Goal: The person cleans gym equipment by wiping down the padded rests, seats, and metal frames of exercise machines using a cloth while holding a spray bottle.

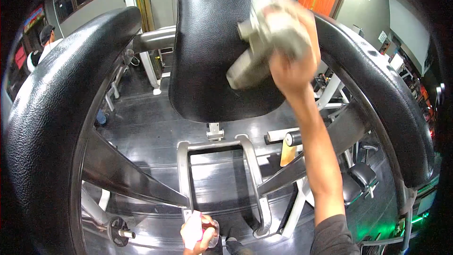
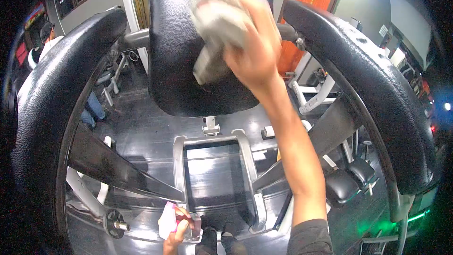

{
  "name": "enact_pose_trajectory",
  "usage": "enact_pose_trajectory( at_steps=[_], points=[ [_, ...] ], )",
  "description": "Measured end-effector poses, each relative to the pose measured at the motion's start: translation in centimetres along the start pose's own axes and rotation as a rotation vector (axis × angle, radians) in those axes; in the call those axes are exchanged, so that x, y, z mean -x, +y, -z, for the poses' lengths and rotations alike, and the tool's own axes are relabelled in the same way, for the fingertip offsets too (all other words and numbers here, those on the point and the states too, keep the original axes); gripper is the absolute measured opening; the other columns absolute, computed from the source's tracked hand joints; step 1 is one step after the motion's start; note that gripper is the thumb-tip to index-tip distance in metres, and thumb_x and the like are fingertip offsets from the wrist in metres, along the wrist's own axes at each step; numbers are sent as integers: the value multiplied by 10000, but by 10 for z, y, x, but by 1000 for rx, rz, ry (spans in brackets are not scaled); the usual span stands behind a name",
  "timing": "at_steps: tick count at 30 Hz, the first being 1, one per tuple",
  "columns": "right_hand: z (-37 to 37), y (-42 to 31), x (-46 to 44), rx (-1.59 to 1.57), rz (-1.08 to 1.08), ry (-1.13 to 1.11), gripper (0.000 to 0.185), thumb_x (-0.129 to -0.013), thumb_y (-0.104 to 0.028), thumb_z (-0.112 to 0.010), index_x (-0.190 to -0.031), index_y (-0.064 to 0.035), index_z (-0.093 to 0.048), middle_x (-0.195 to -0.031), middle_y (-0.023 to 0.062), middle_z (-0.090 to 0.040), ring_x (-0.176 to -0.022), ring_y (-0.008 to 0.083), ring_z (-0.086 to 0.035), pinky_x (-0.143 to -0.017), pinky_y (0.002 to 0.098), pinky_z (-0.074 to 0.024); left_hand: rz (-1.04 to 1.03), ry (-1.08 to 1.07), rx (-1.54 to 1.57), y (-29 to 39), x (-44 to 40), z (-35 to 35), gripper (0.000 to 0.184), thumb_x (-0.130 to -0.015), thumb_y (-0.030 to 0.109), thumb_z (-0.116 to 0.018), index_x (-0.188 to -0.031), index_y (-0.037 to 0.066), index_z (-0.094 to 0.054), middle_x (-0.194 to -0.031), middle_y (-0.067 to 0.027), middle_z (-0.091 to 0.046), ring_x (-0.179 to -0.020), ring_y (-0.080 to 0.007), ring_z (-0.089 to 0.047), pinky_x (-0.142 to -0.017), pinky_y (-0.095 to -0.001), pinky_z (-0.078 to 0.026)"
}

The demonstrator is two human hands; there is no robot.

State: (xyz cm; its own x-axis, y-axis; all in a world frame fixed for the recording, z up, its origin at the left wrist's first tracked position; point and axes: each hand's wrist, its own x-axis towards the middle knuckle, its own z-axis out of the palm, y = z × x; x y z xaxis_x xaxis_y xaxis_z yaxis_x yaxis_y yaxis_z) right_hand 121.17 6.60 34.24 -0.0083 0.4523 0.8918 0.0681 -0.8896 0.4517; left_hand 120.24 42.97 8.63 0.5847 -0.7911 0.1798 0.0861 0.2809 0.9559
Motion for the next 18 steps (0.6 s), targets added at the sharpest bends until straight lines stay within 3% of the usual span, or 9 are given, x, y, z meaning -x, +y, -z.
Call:
enact_pose_trajectory(
  at_steps=[1,2,3,4,6,10,14,17,18],
  points=[
    [-20,5,-21,119,-42,22,274,-708,-45,-630,-980,-9,-637,-1088,145,-636,-1039,326,-594,-867,429,-465,3,-4,-10,1,-2,-2,271,-861,82,-606,-1062,-24,-458,-900,-155,-551,-612,-198,-601,-549,-318,-515],
    [-36,-2,-34,193,-247,-110,229,-768,-78,-613,-993,-61,-649,-1156,128,-625,-1096,326,-577,-949,435,-434,2,-9,-14,3,-2,-2,272,-861,83,-607,-1062,-24,-458,-900,-154,-551,-611,-198,-601,-548,-318,-515],
    [-55,4,-50,143,-181,-119,223,-795,-113,-545,-1002,-89,-626,-1159,111,-603,-1129,330,-526,-994,413,-381,2,-14,-21,5,-4,-2,272,-861,83,-607,-1062,-24,-458,-900,-154,-550,-611,-199,-601,-547,-318,-514],
    [-63,0,-54,91,-206,-351,279,-785,-165,-595,-1053,-95,-621,-1193,135,-584,-1137,334,-518,-1018,414,-364,8,-16,-24,6,-4,-3,273,-862,84,-607,-1063,-25,-458,-900,-154,-550,-610,-199,-601,-547,-318,-514],
    [-98,-3,-17,331,-181,-163,228,-739,-123,-630,-963,-93,-657,-1165,113,-624,-1131,289,-559,-958,440,-417,15,-20,-24,6,-4,-2,274,-862,85,-607,-1063,-25,-457,-901,-154,-549,-609,-200,-600,-546,-317,-513],
    [-71,-86,45,147,-371,-425,216,-797,-128,-583,-994,-144,-672,-1254,63,-590,-1228,248,-505,-1065,415,-345,7,-29,-26,6,-4,3,276,-862,88,-608,-1063,-25,-457,-901,-153,-548,-607,-201,-600,-543,-316,-512],
    [-34,-169,156,171,-454,-709,285,-794,-101,-619,-1065,-169,-673,-1275,43,-576,-1197,205,-535,-984,348,-448,-37,-41,-40,10,-5,5,277,-862,91,-609,-1063,-25,-456,-902,-152,-546,-605,-203,-599,-541,-315,-510],
    [7,-180,188,-147,-667,-650,300,-809,-62,-609,-1091,-149,-662,-1218,60,-609,-1117,221,-592,-915,341,-499,-73,-40,-37,7,2,7,272,-861,75,-592,-1072,-25,-452,-908,-149,-543,-592,-202,-594,-531,-316,-506],
    [20,-179,188,-292,-991,-627,285,-823,-69,-605,-1094,-138,-658,-1183,65,-626,-1070,239,-615,-887,342,-512,-87,-52,-34,6,3,6,267,-860,65,-583,-1074,-26,-451,-908,-149,-544,-587,-199,-591,-529,-317,-506]
  ],
)
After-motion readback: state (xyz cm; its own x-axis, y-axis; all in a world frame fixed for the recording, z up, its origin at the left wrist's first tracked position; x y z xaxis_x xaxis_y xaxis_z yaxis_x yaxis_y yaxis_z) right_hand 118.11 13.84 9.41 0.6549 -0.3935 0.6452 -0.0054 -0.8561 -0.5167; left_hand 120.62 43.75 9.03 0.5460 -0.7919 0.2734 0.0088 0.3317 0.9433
